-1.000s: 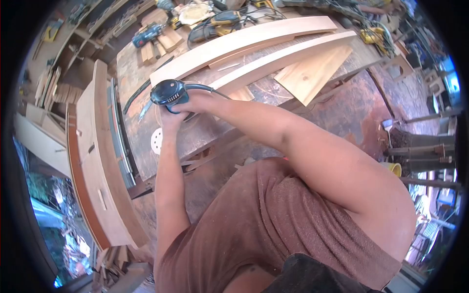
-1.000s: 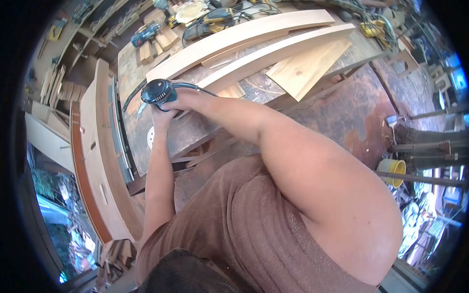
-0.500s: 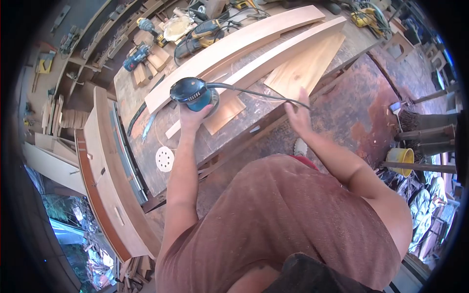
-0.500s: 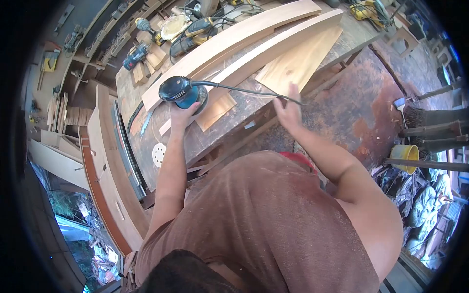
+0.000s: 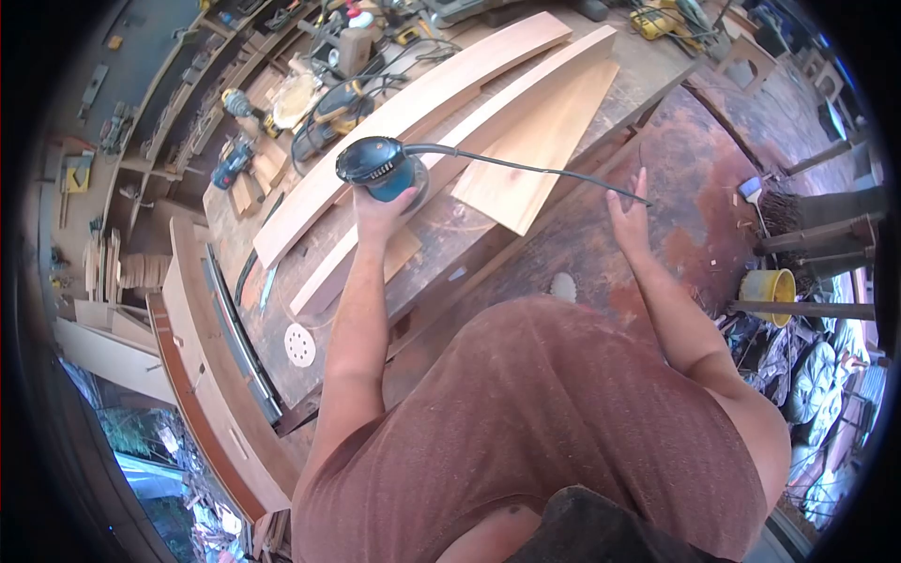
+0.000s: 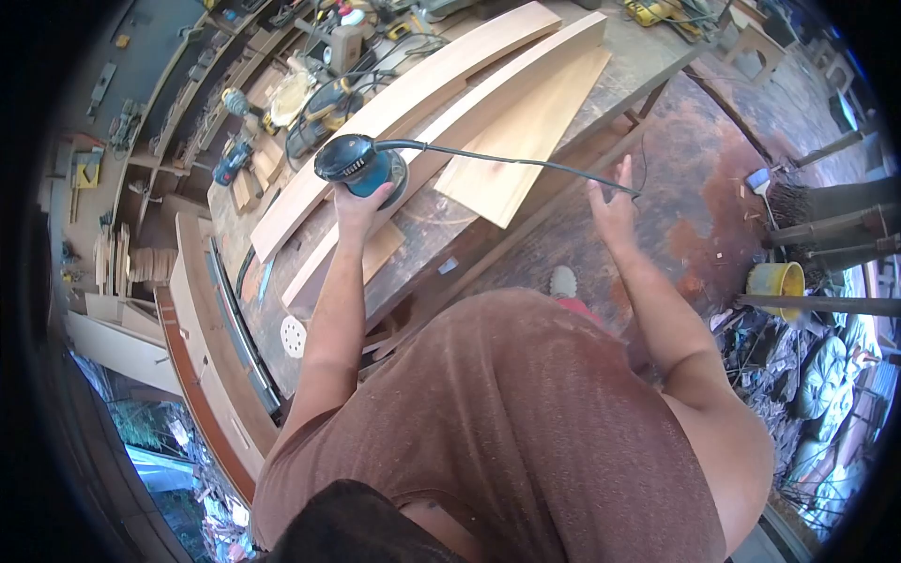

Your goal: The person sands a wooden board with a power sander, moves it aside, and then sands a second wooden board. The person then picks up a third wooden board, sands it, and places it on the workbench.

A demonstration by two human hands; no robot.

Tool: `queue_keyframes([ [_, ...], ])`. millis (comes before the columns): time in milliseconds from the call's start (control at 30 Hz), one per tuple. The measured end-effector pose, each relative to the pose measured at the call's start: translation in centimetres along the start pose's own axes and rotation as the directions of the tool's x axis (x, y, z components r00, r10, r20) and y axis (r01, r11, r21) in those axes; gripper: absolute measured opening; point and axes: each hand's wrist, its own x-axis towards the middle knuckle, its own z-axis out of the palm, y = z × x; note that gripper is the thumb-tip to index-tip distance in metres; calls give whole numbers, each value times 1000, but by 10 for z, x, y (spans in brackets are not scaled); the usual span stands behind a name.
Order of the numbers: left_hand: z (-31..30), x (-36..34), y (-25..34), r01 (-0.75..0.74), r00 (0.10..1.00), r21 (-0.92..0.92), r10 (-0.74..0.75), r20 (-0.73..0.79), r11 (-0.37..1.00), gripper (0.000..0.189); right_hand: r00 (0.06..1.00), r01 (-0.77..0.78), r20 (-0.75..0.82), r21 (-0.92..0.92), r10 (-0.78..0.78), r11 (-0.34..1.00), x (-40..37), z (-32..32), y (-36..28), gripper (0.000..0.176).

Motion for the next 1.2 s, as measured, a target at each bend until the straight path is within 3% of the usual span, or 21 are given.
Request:
queue_keyframes([
  [167, 47, 21, 6, -1, 1000, -15, 1, -17, 1000, 90, 995, -53, 90, 12, 52, 999, 7, -15, 30, 86],
  [267, 73, 39, 13, -30, 999, -25, 30, -23, 999, 91, 986, -116, 136, 113, 100, 987, 19, -13, 47, 88],
  [333, 88, 46, 22, -32, 999, 1, 32, -11, 999, 91, 938, -276, 252, 127, 238, 953, 25, -12, 42, 80],
  [367, 95, 50, 26, -33, 999, 0, 33, -13, 999, 91, 939, -273, 252, 127, 235, 954, 33, -18, 40, 80],
  [433, 111, 56, 39, 7, 1000, 56, -7, 6, 998, 91, 770, -214, 597, -94, 227, 972, 55, -32, 33, 57],
  [467, 119, 60, 41, 7, 1000, 55, -7, 4, 998, 91, 769, -212, 598, -94, 226, 973, 64, -34, 33, 57],
  [533, 136, 70, 45, 5, 1000, 22, -6, 16, 1000, 90, 703, -83, 702, -72, 110, 994, 88, -32, 24, 38],
  [567, 144, 73, 49, 3, 1000, 22, -3, 9, 1000, 90, 702, -76, 704, -71, 104, 995, 101, -30, 16, 38],
  [633, 157, 77, 67, 31, 999, -57, -29, 38, 998, 88, 770, 146, 630, -15, -104, 989, 129, -23, -31, 34],
  [700, 171, 79, 79, 31, 999, -98, -28, 33, 995, 88, 803, 241, 528, 135, -276, 961, 156, 2, -67, 32],
  [733, 180, 86, 70, -11, 999, -107, 14, 30, 994, 89, 789, 392, 457, 138, -410, 910, 169, 14, -92, 33],
  [833, 196, 99, 70, -28, 998, -125, 34, 48, 992, 95, 634, 734, 214, 133, -743, 666, 208, 55, -166, 38],
  [900, 208, 106, 64, -28, 999, -47, 30, 40, 999, 99, 527, 834, 283, 11, -801, 552, 233, 88, -192, 45],
  [933, 208, 106, 76, -19, 997, -22, 21, 81, 1000, 103, 523, 835, 286, 13, -803, 549, 236, 98, -204, 45],
  [1000, 219, 110, 84, 1, 995, 0, -1, 96, 1000, 103, 568, 774, 703, -282, -428, 566, 244, 113, -217, 51],
  [1100, 234, 119, 87, -2, 995, -18, 3, 101, 1000, 102, 539, 765, 781, -296, -317, 572, 265, 130, -205, 55],
  [1200, 255, 133, 75, -21, 994, -93, 30, 101, 995, 101, 592, 753, 747, -380, -302, 537, 281, 133, -197, 54],
])
